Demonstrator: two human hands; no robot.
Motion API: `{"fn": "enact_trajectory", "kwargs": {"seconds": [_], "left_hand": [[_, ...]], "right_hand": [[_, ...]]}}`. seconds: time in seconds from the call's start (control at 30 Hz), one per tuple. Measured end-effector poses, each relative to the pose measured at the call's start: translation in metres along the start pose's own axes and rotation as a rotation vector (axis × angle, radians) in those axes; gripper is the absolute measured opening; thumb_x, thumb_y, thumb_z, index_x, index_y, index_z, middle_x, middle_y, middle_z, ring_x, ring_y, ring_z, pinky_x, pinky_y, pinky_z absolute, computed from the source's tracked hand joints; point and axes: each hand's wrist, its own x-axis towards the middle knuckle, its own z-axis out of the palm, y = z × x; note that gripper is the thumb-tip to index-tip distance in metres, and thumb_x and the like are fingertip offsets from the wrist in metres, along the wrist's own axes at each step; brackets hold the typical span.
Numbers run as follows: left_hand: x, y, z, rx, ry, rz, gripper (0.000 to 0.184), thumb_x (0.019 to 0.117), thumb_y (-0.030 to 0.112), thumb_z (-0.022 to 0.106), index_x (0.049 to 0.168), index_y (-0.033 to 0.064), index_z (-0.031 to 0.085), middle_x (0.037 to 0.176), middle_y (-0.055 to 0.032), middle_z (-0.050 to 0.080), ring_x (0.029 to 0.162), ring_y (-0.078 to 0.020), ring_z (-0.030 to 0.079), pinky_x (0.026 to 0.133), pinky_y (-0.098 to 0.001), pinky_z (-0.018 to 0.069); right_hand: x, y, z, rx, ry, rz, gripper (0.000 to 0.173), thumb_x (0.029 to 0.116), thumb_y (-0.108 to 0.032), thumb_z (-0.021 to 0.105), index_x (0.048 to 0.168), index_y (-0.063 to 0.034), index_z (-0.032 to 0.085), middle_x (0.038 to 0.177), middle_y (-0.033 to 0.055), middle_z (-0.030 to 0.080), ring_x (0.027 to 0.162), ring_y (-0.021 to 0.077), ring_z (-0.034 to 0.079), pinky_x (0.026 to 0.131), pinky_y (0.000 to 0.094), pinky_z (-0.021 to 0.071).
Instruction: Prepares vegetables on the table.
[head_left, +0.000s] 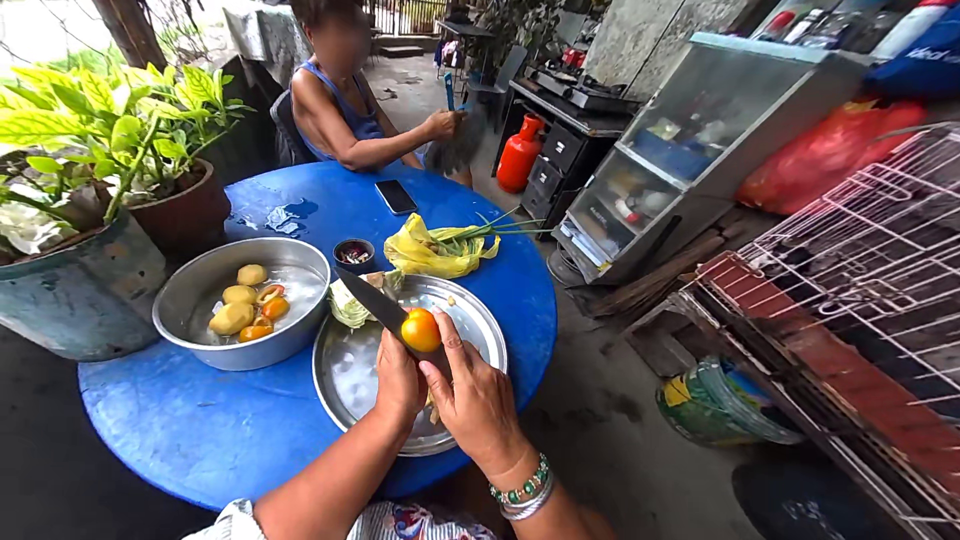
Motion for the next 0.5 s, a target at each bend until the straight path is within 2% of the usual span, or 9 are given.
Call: {"fn": "enact_trajectory", "kwargs": {"seconds": [0.07, 0.2, 0.33, 0.4, 0.5], "left_hand": [[-0.003, -0.001, 0.0, 0.01, -0.037, -0.003, 0.042, 0.1097, 0.025, 0.016, 0.115, 0.003, 0.051, 0.094, -0.0047, 0.068, 0.09, -0.0107, 0.069, 0.084, -0.0289, 0.0584], [-0.01, -0.004, 0.004, 0.066, -0.083, 0.001, 0.043, 0.1096, 0.024, 0.017, 0.114, 0.0009, 0.053, 0.092, -0.0033, 0.067, 0.089, -0.0081, 0.068, 0.084, -0.0258, 0.0573], [-0.004, -0.006, -0.003, 0.048, -0.074, 0.083, 0.044, 0.1099, 0.038, 0.03, 0.112, 0.0018, 0.054, 0.092, -0.0028, 0.069, 0.088, -0.0091, 0.069, 0.083, -0.0275, 0.0586], [0.001, -0.001, -0.004, 0.006, -0.018, 0.024, 0.043, 0.1102, 0.036, 0.024, 0.115, 0.0028, 0.051, 0.094, -0.0055, 0.067, 0.088, -0.0123, 0.069, 0.082, -0.0302, 0.0592], [0.006, 0.005, -0.002, -0.008, 0.081, -0.044, 0.044, 0.1109, 0.034, 0.019, 0.117, 0.0023, 0.049, 0.094, -0.0082, 0.066, 0.086, -0.0149, 0.069, 0.078, -0.0321, 0.0605]], "right_hand": [[0.001, 0.001, 0.001, 0.008, 0.006, -0.005, 0.058, 0.1044, -0.042, 0.05, 0.151, -0.008, 0.052, 0.082, 0.0105, 0.067, 0.056, 0.0227, 0.062, 0.047, 0.0379, 0.0503], [0.006, 0.003, 0.0, 0.062, 0.027, -0.016, 0.056, 0.1052, -0.04, 0.049, 0.15, -0.0054, 0.053, 0.089, 0.0113, 0.071, 0.066, 0.0232, 0.068, 0.053, 0.039, 0.0549], [0.005, 0.006, -0.001, 0.112, -0.01, -0.038, 0.061, 0.105, -0.046, 0.049, 0.15, -0.0046, 0.051, 0.097, 0.0127, 0.072, 0.072, 0.0242, 0.071, 0.057, 0.04, 0.0577], [0.003, 0.008, -0.003, 0.077, -0.016, -0.052, 0.063, 0.1051, -0.048, 0.048, 0.152, -0.005, 0.049, 0.092, 0.0122, 0.071, 0.064, 0.0233, 0.067, 0.052, 0.0389, 0.0551], [-0.001, 0.012, -0.008, 0.01, -0.004, -0.072, 0.06, 0.1056, -0.049, 0.047, 0.151, -0.0095, 0.053, 0.083, 0.0101, 0.067, 0.055, 0.0216, 0.061, 0.045, 0.0361, 0.0501]]}}
